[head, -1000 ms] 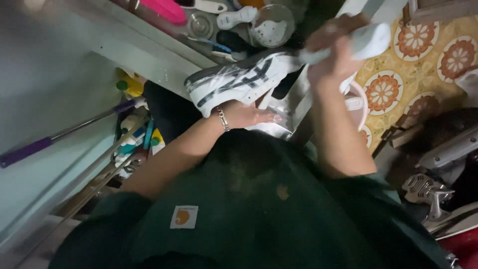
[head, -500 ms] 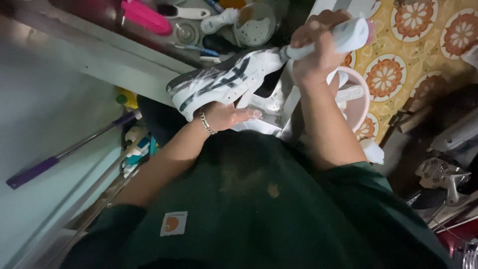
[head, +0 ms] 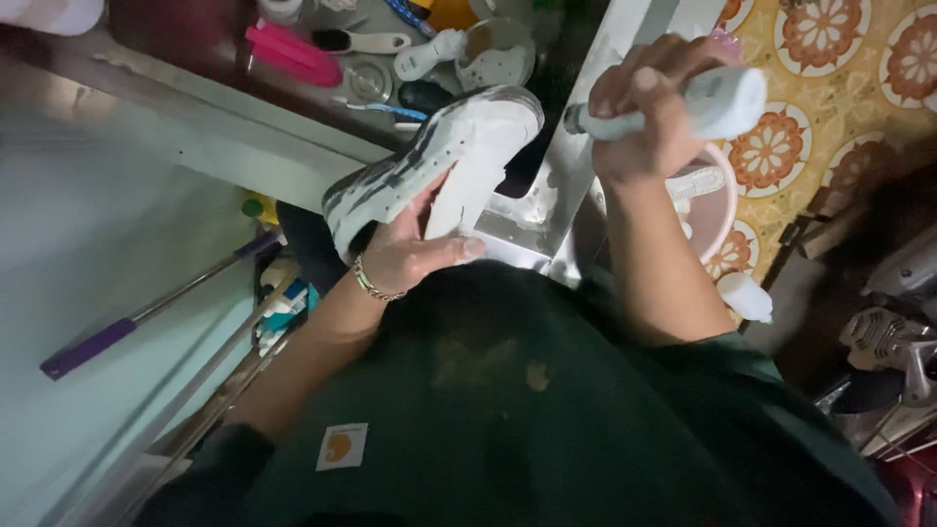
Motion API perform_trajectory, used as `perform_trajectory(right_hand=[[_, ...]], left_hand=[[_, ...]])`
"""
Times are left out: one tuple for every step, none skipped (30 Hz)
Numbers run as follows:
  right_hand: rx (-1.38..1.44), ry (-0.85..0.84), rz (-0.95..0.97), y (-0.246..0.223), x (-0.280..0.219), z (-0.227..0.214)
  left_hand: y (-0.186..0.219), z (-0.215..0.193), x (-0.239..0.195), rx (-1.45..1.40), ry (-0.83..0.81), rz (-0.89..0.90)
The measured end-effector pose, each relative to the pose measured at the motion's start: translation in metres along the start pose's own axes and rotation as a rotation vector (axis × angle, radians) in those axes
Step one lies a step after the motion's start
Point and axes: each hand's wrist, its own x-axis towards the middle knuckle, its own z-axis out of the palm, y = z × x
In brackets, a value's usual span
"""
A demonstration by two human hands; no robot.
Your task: The person scrubs a white sneaker with a brush and cleaning solution over a sink. They rinse the shoe under running water, remove the insole, and scrub the interior and exterior surfaces before rinsing again.
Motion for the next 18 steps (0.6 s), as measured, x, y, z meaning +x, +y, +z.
perform_trajectory(right_hand=[[0.115,-0.125,-0.034,-0.015,0.013,0.021],[0.117,-0.124,-0.035,-0.020,0.013,0.033],[0.164,-0.150,-0.014,-0.025,0.013,0.044],[0.208,-0.175,0.003,-0.030,0.014,0.055],[0.207,-0.173,0.001,-0.027,0.012,0.067],[0.169,-0.182,-0.046,-0.023,0.011,0.079],[0.132,-0.191,-0.093,-0.019,0.010,0.093],[0.135,-0.194,-0.093,-0.015,0.001,0.080],[0.073,-0.232,-0.087,-0.010,-0.009,0.068],[0.014,-0.270,-0.082,-0.003,-0.017,0.058],[0.021,-0.275,-0.083,0.011,-0.035,0.034],[0.046,-0.203,0.016,0.024,-0.053,0.010],[0.070,-0.131,0.114,0.038,-0.071,-0.014],[0.078,-0.137,0.116,0.029,-0.056,0.003],[0.103,-0.078,0.078,0.019,-0.042,0.021],[0.126,-0.019,0.046,0.007,-0.030,0.037],[0.131,-0.025,0.055,0.004,-0.022,0.045],[0.170,-0.073,0.004,0.001,-0.011,0.052]], left_hand=[[0.006,0.003,0.000,-0.090,0.011,-0.043],[0.003,0.004,-0.003,-0.088,0.011,-0.044],[0.001,0.005,-0.005,-0.056,0.022,-0.059],[-0.002,0.007,-0.006,-0.026,0.029,-0.074],[-0.017,0.011,-0.013,-0.025,0.026,-0.074],[-0.033,0.014,-0.019,-0.119,0.073,-0.025],[-0.048,0.017,-0.026,-0.214,0.120,0.025],[-0.045,0.024,-0.027,-0.213,0.123,0.027],[-0.042,0.029,-0.027,-0.491,0.250,-0.042],[-0.039,0.033,-0.027,-0.766,0.379,-0.108],[-0.020,0.027,-0.022,-0.762,0.384,-0.102],[-0.001,0.022,-0.018,-0.799,0.316,-0.010],[0.019,0.018,-0.014,-0.834,0.248,0.083],[0.015,0.013,-0.010,-0.829,0.254,0.089],[0.012,0.008,-0.006,-0.957,0.191,0.126],[0.009,0.007,-0.005,-1.089,0.131,0.163],[0.004,0.005,-0.006,-1.087,0.142,0.167],[-0.001,0.003,-0.004,-1.147,0.115,0.200]])
